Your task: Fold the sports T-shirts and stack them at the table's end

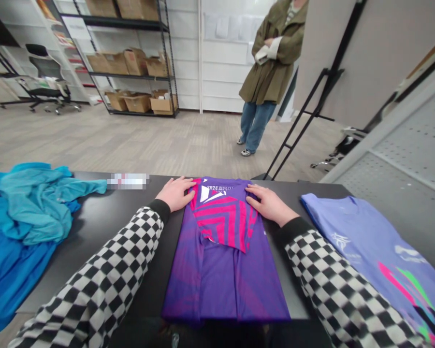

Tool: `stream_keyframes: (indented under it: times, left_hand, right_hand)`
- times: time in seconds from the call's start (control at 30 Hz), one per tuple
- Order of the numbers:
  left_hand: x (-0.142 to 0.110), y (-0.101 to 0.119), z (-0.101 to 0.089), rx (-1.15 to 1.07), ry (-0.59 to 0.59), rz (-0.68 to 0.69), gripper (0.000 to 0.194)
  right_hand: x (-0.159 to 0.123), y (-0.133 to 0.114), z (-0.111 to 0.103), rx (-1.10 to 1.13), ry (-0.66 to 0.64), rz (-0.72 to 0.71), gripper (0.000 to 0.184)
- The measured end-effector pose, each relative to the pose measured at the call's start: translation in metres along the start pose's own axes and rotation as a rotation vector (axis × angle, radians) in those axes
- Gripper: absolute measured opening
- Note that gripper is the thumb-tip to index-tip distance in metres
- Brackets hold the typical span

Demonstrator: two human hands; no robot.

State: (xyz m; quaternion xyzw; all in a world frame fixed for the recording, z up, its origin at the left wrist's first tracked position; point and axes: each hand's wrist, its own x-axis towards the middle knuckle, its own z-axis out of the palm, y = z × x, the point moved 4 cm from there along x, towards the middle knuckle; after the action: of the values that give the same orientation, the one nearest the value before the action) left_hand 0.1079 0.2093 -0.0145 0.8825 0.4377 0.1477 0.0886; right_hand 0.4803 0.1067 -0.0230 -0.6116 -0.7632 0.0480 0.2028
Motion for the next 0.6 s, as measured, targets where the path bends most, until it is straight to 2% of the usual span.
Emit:
stream_keyframes:
  times: [0.17,0.23,0.3,0.4,0.47,0.6]
  left_hand:
    - [-0.003,0.003,-0.004,0.008,-0.012,-0.018,0.052]
    - [-0.005,0.014,-0.010,0.005,0.032,0.023,0.056]
    - [-0.009,0.029,-0.013,-0.025,0.039,0.121,0.060]
    - [-0.019,0.050,-0.008,-0.056,-0.125,0.262,0.064]
    - [-0.024,0.056,-0.002,-0.037,-0.232,0.272,0.069]
    - [-0.024,0.054,0.001,-0.030,-0.260,0.219,0.076]
  right_hand:
    - [0.000,0.000,-0.005,0.004,-0.091,0.097,0.048]
    - [0.001,-0.003,-0.008,0.008,-0.116,0.111,0.048]
    - [0.001,-0.006,-0.011,0.008,-0.117,0.114,0.049]
    - [-0.003,-0.013,-0.018,0.025,-0.071,0.082,0.051]
    - [-0.008,-0.017,-0.019,0.046,-0.075,0.038,0.054]
    - [-0.012,-0.017,-0.008,0.057,-0.202,-0.004,0.053]
